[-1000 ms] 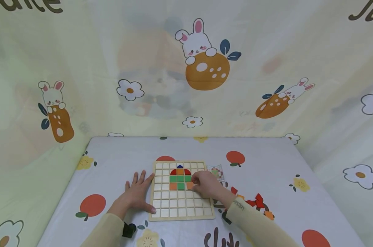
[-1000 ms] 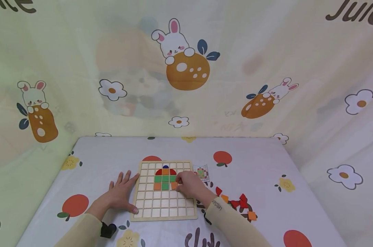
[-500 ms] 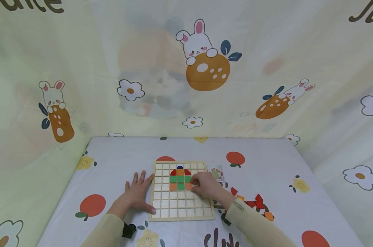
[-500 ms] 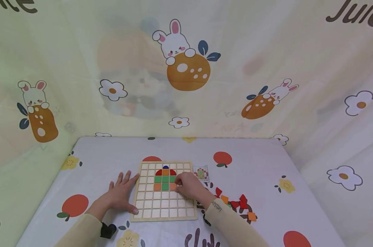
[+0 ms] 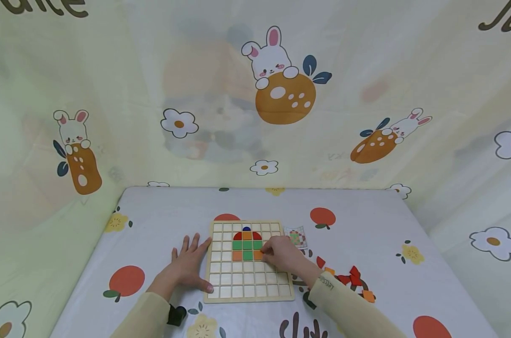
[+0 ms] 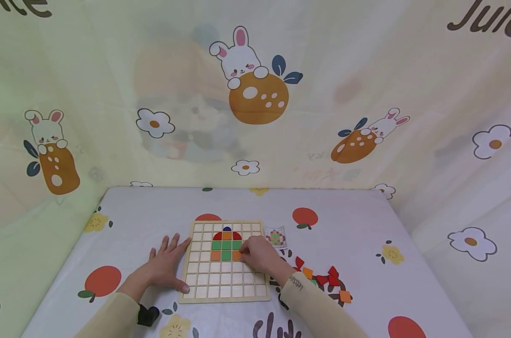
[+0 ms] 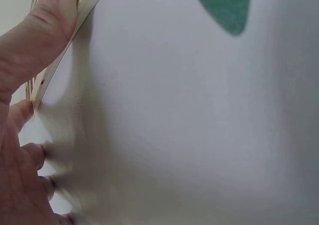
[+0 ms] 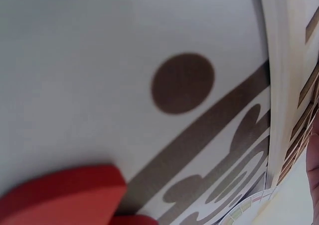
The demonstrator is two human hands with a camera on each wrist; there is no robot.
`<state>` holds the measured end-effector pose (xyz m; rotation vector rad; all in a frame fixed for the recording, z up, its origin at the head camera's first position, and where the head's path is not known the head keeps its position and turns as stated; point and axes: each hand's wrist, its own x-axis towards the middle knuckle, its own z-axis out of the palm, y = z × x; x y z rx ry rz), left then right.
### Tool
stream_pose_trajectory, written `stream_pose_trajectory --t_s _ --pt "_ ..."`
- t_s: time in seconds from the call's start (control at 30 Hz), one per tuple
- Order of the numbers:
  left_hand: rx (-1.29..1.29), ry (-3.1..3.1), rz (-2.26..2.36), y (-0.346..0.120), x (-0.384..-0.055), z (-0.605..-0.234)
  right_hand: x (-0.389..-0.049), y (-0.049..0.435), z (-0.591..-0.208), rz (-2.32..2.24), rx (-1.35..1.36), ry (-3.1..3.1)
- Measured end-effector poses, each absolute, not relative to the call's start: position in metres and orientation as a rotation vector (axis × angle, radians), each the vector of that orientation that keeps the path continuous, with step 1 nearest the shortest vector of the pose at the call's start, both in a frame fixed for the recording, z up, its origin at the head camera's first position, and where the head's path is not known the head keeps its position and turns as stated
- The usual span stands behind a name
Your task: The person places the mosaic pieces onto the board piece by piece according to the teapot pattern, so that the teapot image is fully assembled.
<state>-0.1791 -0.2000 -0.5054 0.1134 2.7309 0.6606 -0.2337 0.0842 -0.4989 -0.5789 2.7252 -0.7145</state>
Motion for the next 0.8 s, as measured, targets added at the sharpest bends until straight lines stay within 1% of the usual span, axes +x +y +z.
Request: stream_pose_trajectory --t_s 0.5,0.8 --pt "0.115 2.732 0.657 -0.200 -0.179 -0.505 -0.234 0.089 -0.497 -0.703 -0.565 2.717" --pt "0.118 2.734 0.650 -0.199 -0.179 -0.506 -0.230 0.098 -0.493 -0.759 -0.438 2.713"
